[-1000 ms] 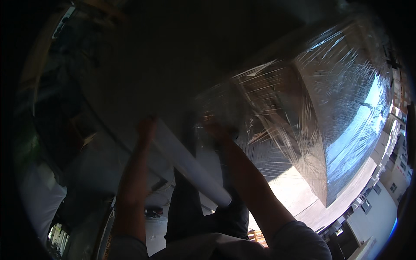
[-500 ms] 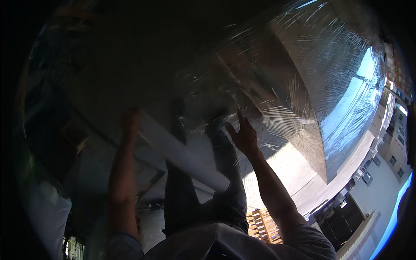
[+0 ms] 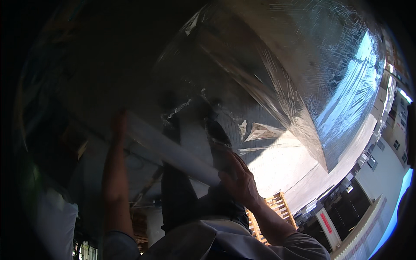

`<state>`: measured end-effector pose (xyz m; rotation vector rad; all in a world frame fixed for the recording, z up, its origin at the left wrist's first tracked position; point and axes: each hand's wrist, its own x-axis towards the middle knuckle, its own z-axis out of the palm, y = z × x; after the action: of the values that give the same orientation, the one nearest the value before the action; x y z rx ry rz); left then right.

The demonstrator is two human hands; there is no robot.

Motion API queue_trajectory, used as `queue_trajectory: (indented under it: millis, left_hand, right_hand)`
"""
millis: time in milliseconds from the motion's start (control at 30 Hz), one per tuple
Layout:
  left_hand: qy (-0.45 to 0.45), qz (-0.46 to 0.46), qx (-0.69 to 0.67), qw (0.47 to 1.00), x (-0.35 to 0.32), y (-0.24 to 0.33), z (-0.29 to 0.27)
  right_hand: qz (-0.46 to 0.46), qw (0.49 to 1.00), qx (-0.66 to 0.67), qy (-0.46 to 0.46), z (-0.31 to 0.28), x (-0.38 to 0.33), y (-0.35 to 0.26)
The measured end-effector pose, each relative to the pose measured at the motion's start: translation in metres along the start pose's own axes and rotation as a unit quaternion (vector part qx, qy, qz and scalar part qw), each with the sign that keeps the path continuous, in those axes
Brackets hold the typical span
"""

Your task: The person wraps a wooden pallet with plastic film using a hand-held roll. They pull the film, walk around the pallet, and apply multiple layers to secure the load. The person finishes by placing the roll on a nearby shelf.

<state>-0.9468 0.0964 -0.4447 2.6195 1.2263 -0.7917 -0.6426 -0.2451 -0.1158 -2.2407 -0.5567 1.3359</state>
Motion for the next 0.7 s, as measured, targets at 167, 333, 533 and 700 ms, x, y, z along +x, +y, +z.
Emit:
queue_trajectory:
  millis: [167,333,533,700]
  left_hand:
    - [-0.046,-0.076,-0.044,0.995,0.006,-0.008,0.001]
    - [0.245,0.060,0.154,0.955,-0.013,-0.024,0.005]
    - [0.135,0.112,-0.108,0.978,-0.032,-0.037,0.019]
    - [-0.046,-0.121,-0.069,0.989,0.000,-0.013,0.002]
  right_hand:
    - [-0.044,0.963,-0.235,0.122,0.018,0.077,0.162]
    - [0.025,0.969,-0.105,-0.220,0.171,0.226,0.326]
    - [0.241,0.968,0.057,-0.044,0.187,0.154,0.233]
    - [0.046,0.962,-0.205,0.176,0.035,0.092,0.106]
